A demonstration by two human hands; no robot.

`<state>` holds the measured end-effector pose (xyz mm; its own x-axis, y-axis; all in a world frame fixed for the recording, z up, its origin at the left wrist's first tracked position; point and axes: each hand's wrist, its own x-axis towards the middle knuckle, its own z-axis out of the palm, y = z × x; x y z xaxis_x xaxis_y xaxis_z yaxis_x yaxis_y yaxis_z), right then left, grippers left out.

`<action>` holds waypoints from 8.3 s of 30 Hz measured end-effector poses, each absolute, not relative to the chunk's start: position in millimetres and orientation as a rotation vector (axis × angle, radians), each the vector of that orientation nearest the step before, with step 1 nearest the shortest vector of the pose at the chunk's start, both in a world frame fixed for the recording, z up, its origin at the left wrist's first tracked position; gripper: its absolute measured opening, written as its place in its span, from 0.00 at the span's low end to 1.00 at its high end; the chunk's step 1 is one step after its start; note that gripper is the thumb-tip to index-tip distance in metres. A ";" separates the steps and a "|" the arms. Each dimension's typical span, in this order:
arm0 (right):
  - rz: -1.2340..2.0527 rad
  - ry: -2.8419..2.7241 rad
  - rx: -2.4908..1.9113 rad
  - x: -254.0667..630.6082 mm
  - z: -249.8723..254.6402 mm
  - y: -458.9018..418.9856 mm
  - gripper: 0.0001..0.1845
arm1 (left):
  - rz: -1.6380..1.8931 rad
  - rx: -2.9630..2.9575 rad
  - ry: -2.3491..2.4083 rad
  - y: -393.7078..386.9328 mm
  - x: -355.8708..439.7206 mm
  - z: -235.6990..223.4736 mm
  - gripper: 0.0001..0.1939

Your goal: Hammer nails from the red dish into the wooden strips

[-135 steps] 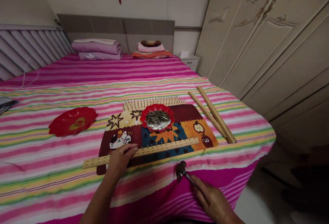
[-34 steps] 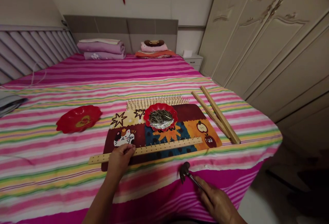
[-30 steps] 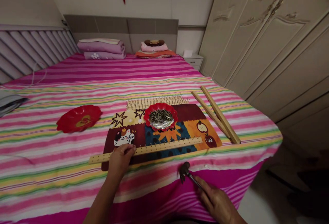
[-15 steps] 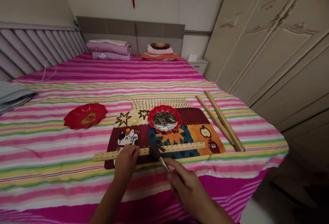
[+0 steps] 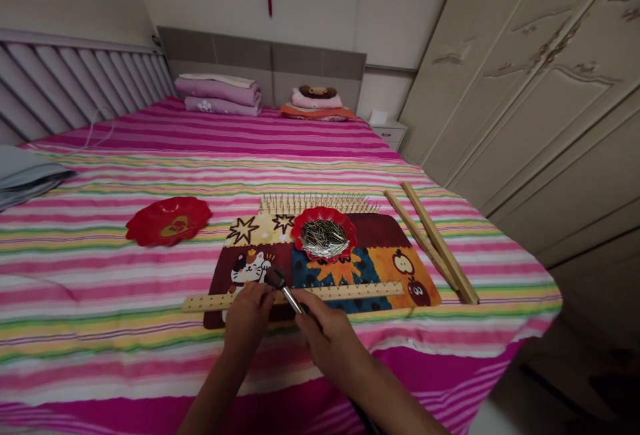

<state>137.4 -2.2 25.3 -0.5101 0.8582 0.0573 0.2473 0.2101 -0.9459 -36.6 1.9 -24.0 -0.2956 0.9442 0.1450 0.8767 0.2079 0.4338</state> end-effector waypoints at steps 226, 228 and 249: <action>0.791 -2.269 -1.617 304.7 -61.1 -60.0 0.25 | 0.968 1.382 1.866 38.5 31.2 -15.8 0.12; 0.803 -2.254 -1.612 305.4 -61.7 -59.1 0.25 | 0.943 1.417 1.880 38.1 30.7 -18.2 0.12; 1.304 -1.558 -1.198 212.0 18.4 -11.6 0.20 | 1.006 1.807 1.927 33.7 33.2 -30.0 0.07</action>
